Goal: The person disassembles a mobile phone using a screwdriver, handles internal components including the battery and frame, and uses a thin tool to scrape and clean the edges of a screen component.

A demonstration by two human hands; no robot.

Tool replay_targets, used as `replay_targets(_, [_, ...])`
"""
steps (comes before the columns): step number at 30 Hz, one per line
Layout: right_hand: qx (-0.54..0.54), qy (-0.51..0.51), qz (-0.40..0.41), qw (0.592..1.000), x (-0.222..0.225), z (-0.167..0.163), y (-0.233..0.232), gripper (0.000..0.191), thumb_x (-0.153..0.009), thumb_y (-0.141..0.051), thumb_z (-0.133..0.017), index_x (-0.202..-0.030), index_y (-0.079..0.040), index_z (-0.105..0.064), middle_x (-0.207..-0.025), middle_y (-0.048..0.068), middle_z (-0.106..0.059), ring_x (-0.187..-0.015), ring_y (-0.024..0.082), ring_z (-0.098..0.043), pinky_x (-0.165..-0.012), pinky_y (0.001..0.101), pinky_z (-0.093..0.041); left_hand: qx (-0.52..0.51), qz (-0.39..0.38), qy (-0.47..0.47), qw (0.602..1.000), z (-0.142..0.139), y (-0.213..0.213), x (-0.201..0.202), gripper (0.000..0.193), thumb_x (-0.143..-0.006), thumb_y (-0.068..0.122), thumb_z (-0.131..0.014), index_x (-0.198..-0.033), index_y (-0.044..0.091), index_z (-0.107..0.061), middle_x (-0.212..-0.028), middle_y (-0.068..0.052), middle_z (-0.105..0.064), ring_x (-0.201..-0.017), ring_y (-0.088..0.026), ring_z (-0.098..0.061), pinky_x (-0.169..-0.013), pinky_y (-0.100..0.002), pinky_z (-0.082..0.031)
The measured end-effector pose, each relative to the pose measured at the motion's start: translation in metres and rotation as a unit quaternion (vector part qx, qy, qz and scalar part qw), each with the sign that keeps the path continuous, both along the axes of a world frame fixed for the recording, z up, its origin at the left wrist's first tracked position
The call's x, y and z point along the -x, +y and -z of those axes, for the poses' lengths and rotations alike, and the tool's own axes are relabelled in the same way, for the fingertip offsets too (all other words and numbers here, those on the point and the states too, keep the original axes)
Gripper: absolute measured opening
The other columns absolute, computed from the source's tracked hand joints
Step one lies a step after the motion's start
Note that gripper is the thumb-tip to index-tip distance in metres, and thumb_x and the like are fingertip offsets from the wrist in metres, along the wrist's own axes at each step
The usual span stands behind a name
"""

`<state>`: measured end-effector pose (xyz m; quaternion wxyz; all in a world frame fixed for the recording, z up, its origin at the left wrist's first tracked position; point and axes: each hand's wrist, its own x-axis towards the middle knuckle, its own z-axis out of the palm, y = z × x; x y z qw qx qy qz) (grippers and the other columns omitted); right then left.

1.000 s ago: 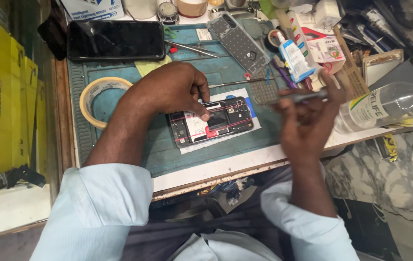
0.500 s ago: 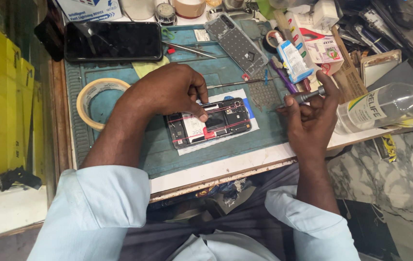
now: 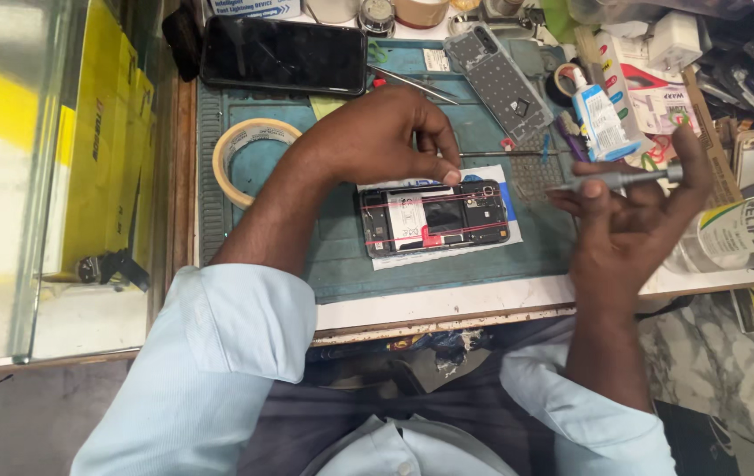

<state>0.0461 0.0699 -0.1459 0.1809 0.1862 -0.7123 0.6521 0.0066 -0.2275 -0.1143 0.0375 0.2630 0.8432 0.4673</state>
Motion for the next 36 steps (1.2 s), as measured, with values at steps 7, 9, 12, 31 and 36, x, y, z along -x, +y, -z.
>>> replay_targets(7, [0.051, 0.014, -0.077, 0.996, 0.009, 0.003, -0.054, 0.071, -0.118, -0.014, -0.070, -0.162, -0.018, -0.014, -0.118, 0.017, -0.070, -0.106, 0.020, -0.070, -0.093, 0.0351, -0.069, -0.012, -0.020, -0.041, 0.999, -0.004, -0.005, 0.012, 0.016, -0.093, 0.028, -0.075, -0.096, 0.013, -0.082, -0.076, 0.002, -0.076, -0.069, -0.008, -0.065, -0.064, -0.030, -0.051])
replay_targets(9, [0.049, 0.026, -0.087, 0.995, 0.011, 0.004, -0.062, 0.070, -0.118, -0.014, -0.069, -0.162, -0.019, -0.015, -0.119, 0.016, -0.068, -0.109, 0.020, -0.069, -0.094, 0.0355, -0.068, -0.014, -0.021, -0.052, 0.998, -0.003, -0.009, 0.017, 0.016, -0.094, 0.026, -0.072, -0.101, 0.015, -0.081, -0.076, 0.003, -0.077, -0.069, -0.008, -0.066, -0.064, -0.030, -0.050])
replay_targets(12, [0.036, 0.020, -0.086, 0.995, 0.014, 0.007, -0.067, 0.068, -0.118, -0.012, -0.068, -0.161, -0.019, -0.016, -0.122, 0.017, -0.066, -0.110, 0.020, -0.068, -0.095, 0.0365, -0.069, -0.004, -0.016, -0.038, 0.999, 0.000, -0.012, 0.024, 0.017, -0.094, 0.027, -0.071, -0.101, 0.015, -0.080, -0.078, 0.003, -0.078, -0.071, -0.006, -0.069, -0.065, -0.028, -0.052])
replay_targets(31, [0.032, 0.046, -0.109, 0.992, 0.009, 0.015, -0.042, 0.065, -0.120, -0.001, -0.063, -0.162, -0.019, -0.017, -0.128, 0.021, -0.066, -0.119, 0.023, -0.069, -0.099, 0.0394, -0.064, -0.117, -0.057, -0.036, 0.991, 0.000, -0.009, 0.021, 0.011, -0.094, 0.016, -0.073, -0.096, 0.005, -0.077, -0.082, -0.004, -0.078, -0.077, -0.009, -0.075, -0.071, -0.028, -0.061])
replay_targets(36, [0.026, 0.050, -0.106, 0.993, 0.009, 0.017, -0.040, 0.065, -0.121, 0.000, -0.063, -0.163, -0.019, -0.017, -0.129, 0.021, -0.065, -0.116, 0.023, -0.069, -0.100, 0.0391, -0.069, -0.112, -0.112, -0.033, 0.987, -0.001, -0.010, 0.022, 0.011, -0.094, 0.015, -0.072, -0.095, 0.005, -0.078, -0.084, -0.006, -0.080, -0.077, -0.010, -0.076, -0.073, -0.030, -0.062])
